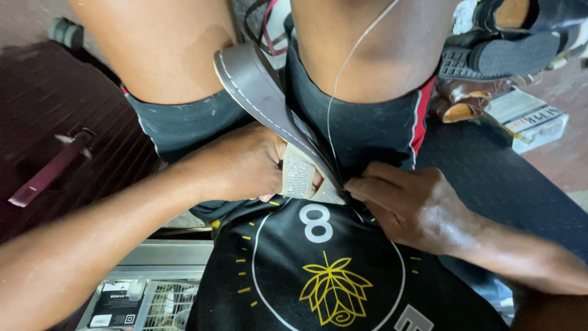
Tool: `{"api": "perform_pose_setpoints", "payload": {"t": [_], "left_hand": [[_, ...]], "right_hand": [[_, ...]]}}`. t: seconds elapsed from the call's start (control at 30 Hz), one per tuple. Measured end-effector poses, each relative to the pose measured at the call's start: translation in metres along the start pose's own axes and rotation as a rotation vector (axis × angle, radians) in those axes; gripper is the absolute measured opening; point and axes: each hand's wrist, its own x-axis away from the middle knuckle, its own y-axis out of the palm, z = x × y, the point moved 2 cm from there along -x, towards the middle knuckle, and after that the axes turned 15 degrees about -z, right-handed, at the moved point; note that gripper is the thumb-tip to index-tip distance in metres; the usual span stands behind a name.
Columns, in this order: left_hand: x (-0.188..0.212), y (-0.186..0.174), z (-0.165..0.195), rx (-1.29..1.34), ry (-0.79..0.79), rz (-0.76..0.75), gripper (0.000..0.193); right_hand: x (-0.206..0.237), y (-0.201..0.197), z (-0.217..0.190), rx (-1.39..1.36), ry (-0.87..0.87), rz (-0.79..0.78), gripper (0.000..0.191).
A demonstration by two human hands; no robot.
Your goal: The person is sewing a sandal using a needle and thread. They repeatedly push the needle through the sole and pull the thread to secure the sandal's components.
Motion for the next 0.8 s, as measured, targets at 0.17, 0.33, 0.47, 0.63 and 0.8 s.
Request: {"api": "perform_pose_setpoints", "payload": {"t": [0.17,0.33,0.47,0.63,0.8], "left_hand": [[-0.002,0.002,0.004,0.019,-0.091,0.046,0.014],[-0.010,0.008,-0.002,-0.083,0.064,0.121,0.013],[-0.012,0.008,-0.012,-0.061,0.119,0.082,0.013],[-0.006,0.006,-0.013,-0.189,0.088,0.033,0.013],[-0.007,0.001,-0.009,-0.186,0.094,-0.006,0.009]], "right_hand": [[0.001,0.000,-0.004,0.045,0.023,0.007,0.034],[0.007,0.012,-0.005,0.054,0.093,-0.006,0.029],[0.004,0.014,-0.003,0.085,0.060,0.029,0.028],[0.001,-0.002,-0.005,0.354,-0.012,-0.042,0.031],[-0.008,-0.013,-0.004,0.509,-0.163,-0.073,0.027]]}}
